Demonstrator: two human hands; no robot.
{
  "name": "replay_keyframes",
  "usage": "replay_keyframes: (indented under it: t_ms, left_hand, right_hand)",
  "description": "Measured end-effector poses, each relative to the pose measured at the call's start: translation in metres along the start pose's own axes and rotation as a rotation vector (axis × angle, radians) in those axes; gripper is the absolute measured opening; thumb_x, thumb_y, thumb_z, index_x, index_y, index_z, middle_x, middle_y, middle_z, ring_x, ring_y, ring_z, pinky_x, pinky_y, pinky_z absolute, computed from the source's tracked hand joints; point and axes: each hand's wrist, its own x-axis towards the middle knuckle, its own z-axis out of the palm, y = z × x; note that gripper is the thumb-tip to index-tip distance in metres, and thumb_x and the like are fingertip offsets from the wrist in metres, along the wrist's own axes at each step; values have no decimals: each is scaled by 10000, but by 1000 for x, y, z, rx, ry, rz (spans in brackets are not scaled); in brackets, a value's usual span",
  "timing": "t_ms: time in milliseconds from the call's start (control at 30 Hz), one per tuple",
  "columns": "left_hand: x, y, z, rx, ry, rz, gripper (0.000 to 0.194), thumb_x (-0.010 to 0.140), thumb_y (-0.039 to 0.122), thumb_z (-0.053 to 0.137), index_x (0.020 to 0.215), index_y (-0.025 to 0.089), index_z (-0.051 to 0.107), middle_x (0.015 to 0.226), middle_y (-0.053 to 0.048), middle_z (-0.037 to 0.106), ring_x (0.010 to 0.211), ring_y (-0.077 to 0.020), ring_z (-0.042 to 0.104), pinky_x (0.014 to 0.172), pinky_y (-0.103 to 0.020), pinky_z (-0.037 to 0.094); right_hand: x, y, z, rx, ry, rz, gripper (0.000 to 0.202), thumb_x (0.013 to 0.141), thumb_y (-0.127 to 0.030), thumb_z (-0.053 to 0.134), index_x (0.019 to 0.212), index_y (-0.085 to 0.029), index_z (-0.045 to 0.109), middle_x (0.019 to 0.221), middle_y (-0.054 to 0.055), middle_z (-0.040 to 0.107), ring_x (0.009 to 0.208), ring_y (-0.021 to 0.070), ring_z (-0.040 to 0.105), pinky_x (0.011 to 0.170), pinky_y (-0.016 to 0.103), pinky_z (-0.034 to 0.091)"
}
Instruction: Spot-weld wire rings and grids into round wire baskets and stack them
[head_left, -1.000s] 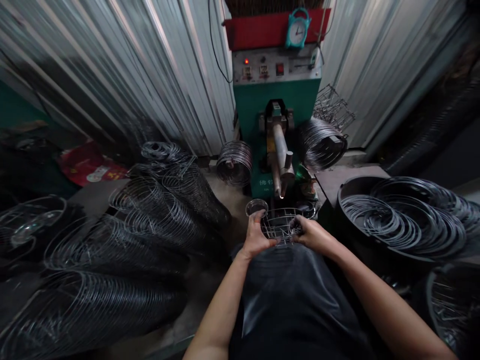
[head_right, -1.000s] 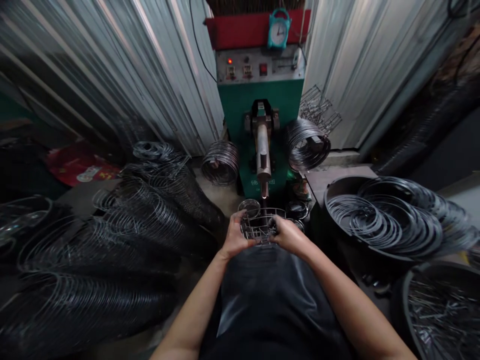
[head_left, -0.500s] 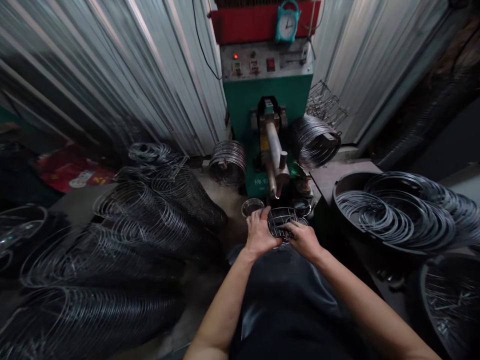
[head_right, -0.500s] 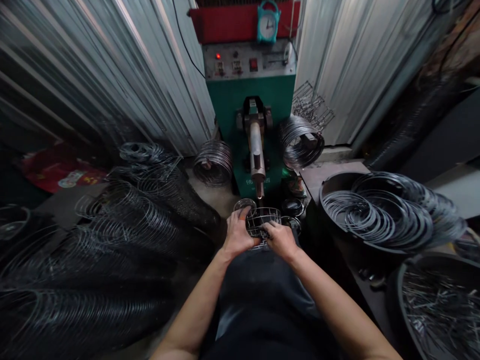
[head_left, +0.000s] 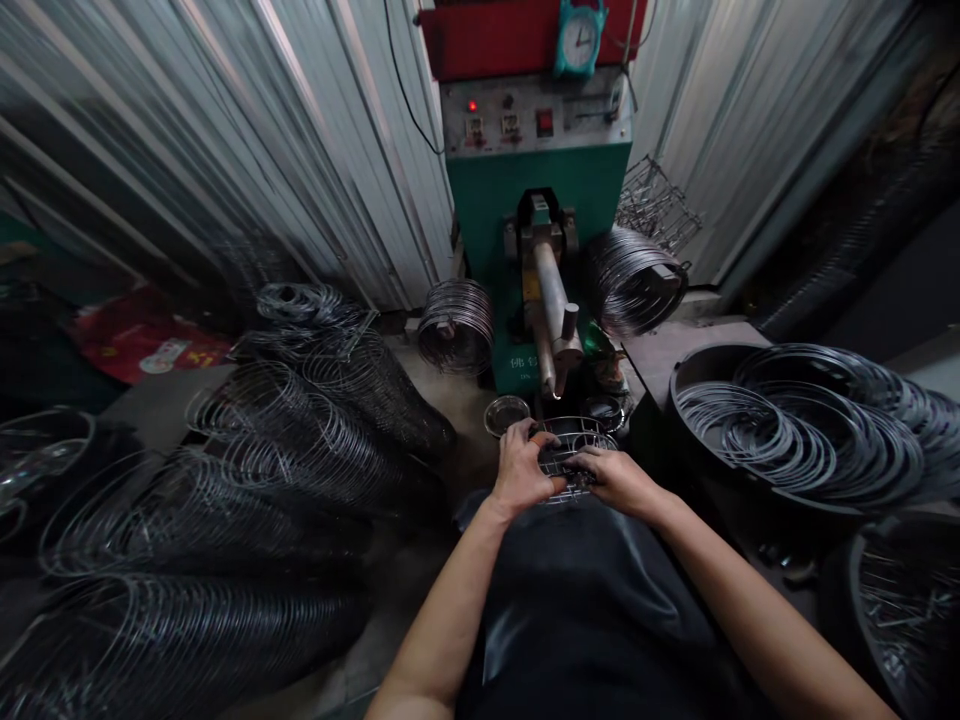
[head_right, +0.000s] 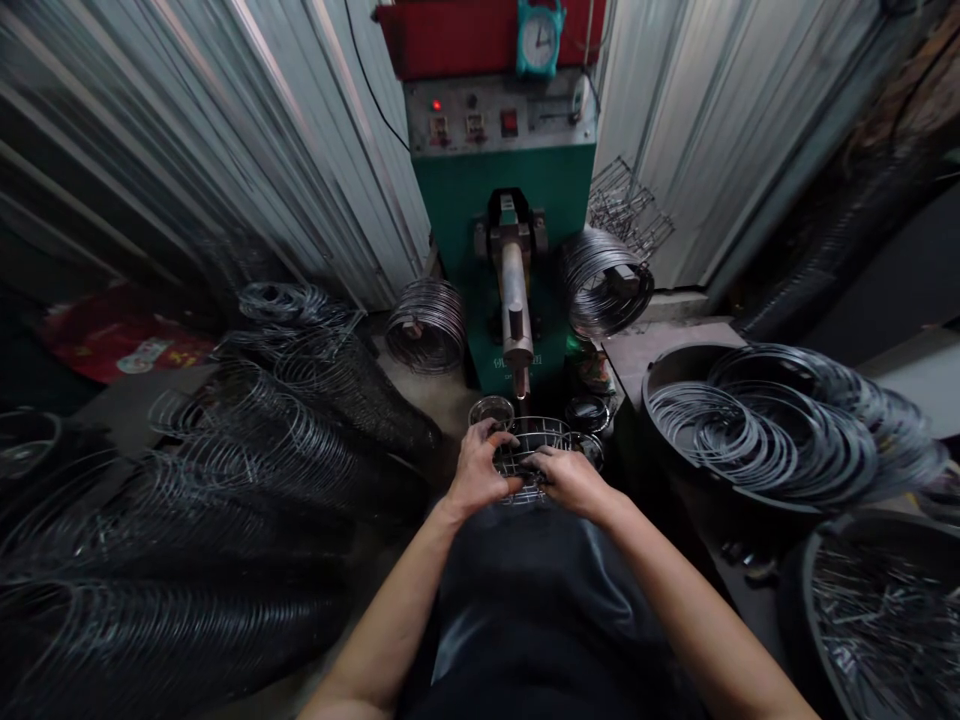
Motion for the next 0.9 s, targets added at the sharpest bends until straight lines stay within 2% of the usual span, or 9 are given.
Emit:
replay_keyframes:
  t_ms: [267, 600, 700, 900]
  left_hand:
    - [11, -8, -7, -93, 16, 23, 555, 449, 226, 771, 984, 227, 619, 1208, -73, 415, 1165, -253, 400, 1009, -391, 326]
    - [56, -15, -12, -65, -17, -10, 545, 459, 239, 772, 981, 246, 617, 1147, -54, 467, 1164, -253, 406, 983, -372, 349]
    - [59, -16, -10, -57, -21, -16, 528, 466, 258, 773, 971, 247, 617, 1100, -47, 491, 1140, -259, 423, 957, -365, 368]
    - [61, -11, -8, 19, 15, -73, 541, 479, 283, 773, 995, 258, 614, 1148, -57, 463, 1141, -259, 419, 950, -377, 351]
  right_hand:
    - [8, -1, 0, -34, 68, -9, 378, 694, -25, 498, 1005, -205, 616, 962, 45, 640, 887, 179, 607, 730, 255, 449]
    - [44, 16, -16, -96, 129, 3, 343, 708, -43, 512, 981, -213, 630, 976, 47, 648, 883, 174, 612, 716, 245, 446]
    - [45, 18, -14, -101, 147, 7, 341, 718, -50, 521, 997, -218, 624, 1013, 47, 646, 902, 178, 610, 724, 250, 449]
    - [43, 17, -5, -87, 237, 55, 366, 741, -40, 489, 1027, -226, 624, 1030, 49, 643, 923, 186, 605, 741, 266, 459]
